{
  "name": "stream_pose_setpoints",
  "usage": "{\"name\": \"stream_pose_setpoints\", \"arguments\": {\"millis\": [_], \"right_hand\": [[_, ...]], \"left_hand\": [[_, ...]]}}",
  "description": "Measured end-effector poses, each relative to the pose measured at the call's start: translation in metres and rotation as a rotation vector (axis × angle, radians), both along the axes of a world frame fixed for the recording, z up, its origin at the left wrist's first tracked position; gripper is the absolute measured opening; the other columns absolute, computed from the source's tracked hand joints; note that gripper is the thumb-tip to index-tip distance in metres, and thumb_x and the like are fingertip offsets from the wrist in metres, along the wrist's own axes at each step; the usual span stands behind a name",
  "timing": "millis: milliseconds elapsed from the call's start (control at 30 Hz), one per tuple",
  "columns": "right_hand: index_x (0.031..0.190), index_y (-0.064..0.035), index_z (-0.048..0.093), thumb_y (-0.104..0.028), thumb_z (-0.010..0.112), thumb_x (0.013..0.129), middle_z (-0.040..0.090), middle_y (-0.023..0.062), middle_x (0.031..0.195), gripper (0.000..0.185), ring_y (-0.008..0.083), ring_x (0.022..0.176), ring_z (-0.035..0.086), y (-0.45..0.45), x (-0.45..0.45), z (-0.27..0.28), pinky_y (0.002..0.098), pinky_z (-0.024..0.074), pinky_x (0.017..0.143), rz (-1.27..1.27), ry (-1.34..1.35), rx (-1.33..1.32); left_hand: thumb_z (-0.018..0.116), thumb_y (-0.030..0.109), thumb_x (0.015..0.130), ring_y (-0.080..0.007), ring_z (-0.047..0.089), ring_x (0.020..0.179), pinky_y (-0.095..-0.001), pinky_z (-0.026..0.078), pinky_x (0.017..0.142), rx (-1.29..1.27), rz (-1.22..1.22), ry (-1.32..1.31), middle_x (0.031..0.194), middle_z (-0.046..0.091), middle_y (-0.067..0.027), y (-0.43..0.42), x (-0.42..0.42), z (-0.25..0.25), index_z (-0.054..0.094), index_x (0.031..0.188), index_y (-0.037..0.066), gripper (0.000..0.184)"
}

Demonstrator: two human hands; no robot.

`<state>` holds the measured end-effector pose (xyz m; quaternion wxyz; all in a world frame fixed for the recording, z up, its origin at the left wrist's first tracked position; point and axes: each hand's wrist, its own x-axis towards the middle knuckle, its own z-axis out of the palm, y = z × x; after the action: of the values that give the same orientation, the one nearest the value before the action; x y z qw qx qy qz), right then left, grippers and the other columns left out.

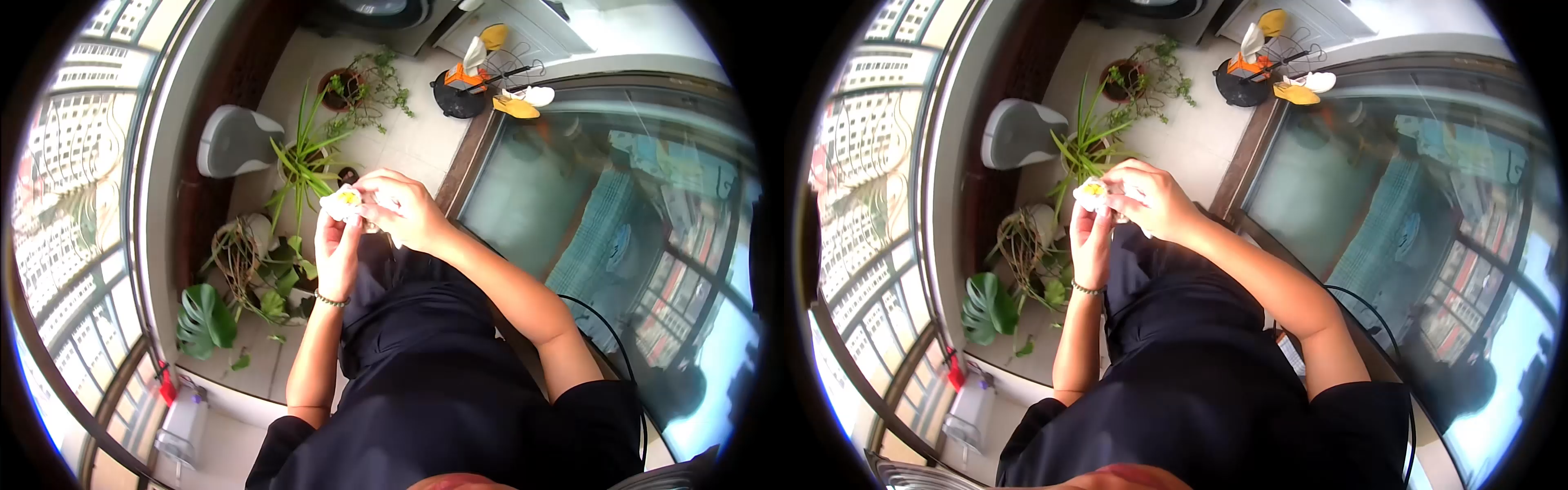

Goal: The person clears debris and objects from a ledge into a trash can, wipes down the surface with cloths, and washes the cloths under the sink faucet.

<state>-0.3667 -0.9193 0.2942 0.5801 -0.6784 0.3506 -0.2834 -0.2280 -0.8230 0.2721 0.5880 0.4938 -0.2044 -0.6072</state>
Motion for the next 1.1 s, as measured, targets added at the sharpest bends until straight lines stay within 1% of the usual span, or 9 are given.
{"name": "stream_pose_setpoints", "arguments": {"millis": [133,300,367,533,633,767,833,900,1100], "right_hand": [[0.114,0.0046,0.061,-0.012,0.057,0.098,0.065,0.0076,0.107,0.024,0.0118,0.098,0.061,-0.035,-0.041,0.004,0.027,0.0501,0.085,-0.204,-0.115,0.351],[0.114,0.0008,0.063,-0.019,0.045,0.104,0.066,0.0033,0.1,0.028,0.0056,0.087,0.056,-0.088,-0.115,-0.013,0.0217,0.0471,0.076,-0.521,-0.053,0.341],[0.111,-0.001,0.064,-0.016,0.047,0.104,0.062,-0.0007,0.087,0.024,0.0048,0.079,0.053,-0.107,-0.141,-0.021,0.0211,0.0444,0.071,-0.69,-0.154,0.254],[0.123,-0.0031,0.057,-0.033,0.06,0.096,0.059,0.0064,0.113,0.04,0.0149,0.097,0.061,-0.153,-0.216,-0.035,0.0273,0.05,0.081,-0.657,-0.367,0.276],[0.119,-0.0009,0.06,-0.026,0.067,0.092,0.06,0.0082,0.109,0.038,0.0089,0.096,0.057,-0.199,-0.267,-0.032,0.0274,0.048,0.082,-0.554,-0.059,0.294],[0.121,-0.0046,0.061,-0.013,0.064,0.089,0.06,0.011,0.121,0.033,0.0247,0.107,0.059,-0.261,-0.332,-0.04,0.0338,0.0488,0.089,-0.728,0.25,-0.282],[0.133,-0.0065,0.054,-0.005,0.057,0.088,0.057,0.011,0.131,0.045,0.0288,0.121,0.053,-0.292,-0.36,-0.046,0.0376,0.0417,0.102,-0.779,0.239,-0.314],[0.14,-0.0071,0.046,-0.004,0.056,0.086,0.053,0.0111,0.135,0.055,0.0266,0.123,0.051,-0.318,-0.378,-0.038,0.0372,0.0404,0.103,-0.768,-0.094,-0.141],[0.127,-0.0036,0.054,-0.027,0.073,0.083,0.061,0.015,0.122,0.053,0.0282,0.116,0.057,-0.396,-0.409,-0.024,0.0367,0.0418,0.1,-0.735,-0.099,-0.068]], "left_hand": [[0.054,0.011,0.099,-0.014,0.051,0.119,-0.0298,0.04,0.102,-0.036,-0.169,-0.006,0.13,0.055,-0.0072,-0.072,-0.002,0.023,0.045,0.136,0.0,0.04],[0.046,0.014,0.1,-0.0223,0.049,0.126,-0.0397,0.037,0.107,-0.14,-0.284,-0.043,0.137,0.05,-0.0111,-0.159,-0.02,0.033,0.037,0.142,0.001,0.045],[0.044,0.013,0.1,-0.0221,0.05,0.123,-0.0401,0.037,0.106,-0.202,-0.407,-0.095,0.133,0.052,-0.0105,-0.204,-0.045,0.044,0.036,0.141,0.002,0.043],[0.045,0.021,0.103,-0.0107,0.049,0.099,-0.0287,0.039,0.091,-0.217,-0.641,-0.195,0.107,0.054,-0.0029,-0.31,-0.148,0.071,0.044,0.114,0.004,0.02],[0.047,0.018,0.103,-0.0097,0.05,0.093,-0.0273,0.044,0.084,-0.367,-0.767,-0.185,0.106,0.054,-0.0051,-0.372,-0.22,0.074,0.042,0.114,0.003,0.019],[0.047,0.014,0.103,-0.0083,0.051,0.083,-0.0244,0.045,0.075,-0.444,-0.847,-0.205,0.1,0.056,-0.0064,-0.445,-0.294,0.072,0.041,0.113,0.002,0.017],[0.047,0.015,0.103,-0.0066,0.05,0.077,-0.0224,0.044,0.067,-0.494,-0.854,-0.233,0.095,0.057,-0.0055,-0.475,-0.32,0.07,0.041,0.112,0.002,0.017],[0.046,0.016,0.103,-0.0063,0.05,0.077,-0.0224,0.044,0.066,-0.454,-0.856,-0.203,0.094,0.056,-0.0044,-0.5,-0.344,0.076,0.041,0.113,0.003,0.018],[0.047,0.022,0.104,-0.0048,0.049,0.088,-0.0227,0.044,0.081,-0.493,-0.933,-0.124,0.098,0.054,-0.0002,-0.585,-0.397,0.081,0.045,0.113,0.005,0.019]]}}
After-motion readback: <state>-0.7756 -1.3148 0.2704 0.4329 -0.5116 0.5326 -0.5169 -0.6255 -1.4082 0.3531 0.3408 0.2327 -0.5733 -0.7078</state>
